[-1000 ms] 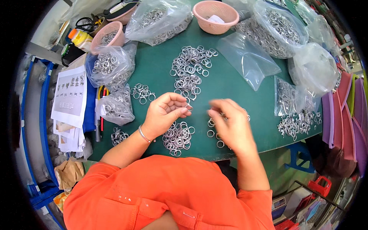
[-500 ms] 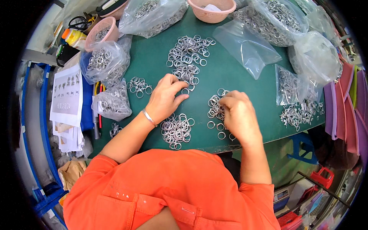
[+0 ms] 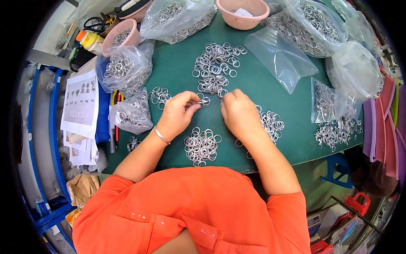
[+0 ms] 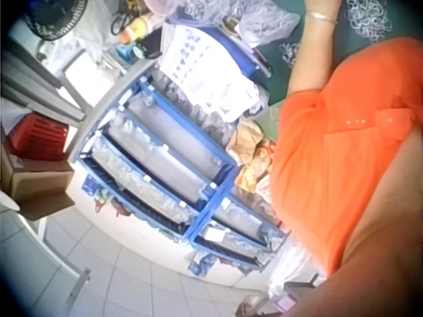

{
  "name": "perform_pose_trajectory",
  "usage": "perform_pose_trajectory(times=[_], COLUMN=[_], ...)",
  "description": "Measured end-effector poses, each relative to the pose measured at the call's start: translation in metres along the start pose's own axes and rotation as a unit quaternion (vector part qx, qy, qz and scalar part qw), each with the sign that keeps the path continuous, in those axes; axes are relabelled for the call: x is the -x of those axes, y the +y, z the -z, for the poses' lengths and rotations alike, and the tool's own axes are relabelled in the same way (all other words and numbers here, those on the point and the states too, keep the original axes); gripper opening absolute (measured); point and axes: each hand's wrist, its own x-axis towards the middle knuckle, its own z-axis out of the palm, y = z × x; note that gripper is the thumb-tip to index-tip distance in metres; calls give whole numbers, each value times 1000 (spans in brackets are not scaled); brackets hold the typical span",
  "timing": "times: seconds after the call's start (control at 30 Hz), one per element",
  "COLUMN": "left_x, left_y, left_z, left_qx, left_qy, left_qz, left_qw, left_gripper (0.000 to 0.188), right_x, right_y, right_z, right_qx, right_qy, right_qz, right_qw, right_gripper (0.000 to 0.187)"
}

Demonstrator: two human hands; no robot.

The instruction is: The person is grouping metal rings by hand on a green workstation, picking them from a central pile and arranging them into smaller clusters on the table surface.

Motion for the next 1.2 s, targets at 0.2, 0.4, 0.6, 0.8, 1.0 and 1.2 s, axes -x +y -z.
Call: perform_pose_trajectory(times=[0.2, 0.4, 0.6, 0.8, 1.0, 1.2], left_x=[0, -2, -2, 1, -5, -2], left_y=[-1, 0, 3, 3, 4, 0], left_z=[4, -3, -1, -4, -13, -6], left_qx=[22, -30, -22, -90, -67, -23], left_qy=[-22, -22, -48, -42, -29, -17], left_qz=[8, -30, -24, -56, -61, -19], left_qw=[999, 999, 998, 993, 995, 999], left_gripper=[13, 13, 22, 29, 29, 19], right_x=[15, 4, -29, -22, -8, 4], right_y=[12, 5, 7, 11, 7, 22], right_z=[57, 57, 0, 14, 41, 67], right_qx=[-131, -17, -54, -183, -486, -313], right_qy=[-15, -50, 21, 32, -88, -107], right_qz=[-151, -27, 24, -35, -275, -195], right_qw=[980, 998, 998, 982, 825, 923], right_gripper=[11, 9, 11, 16, 13, 10])
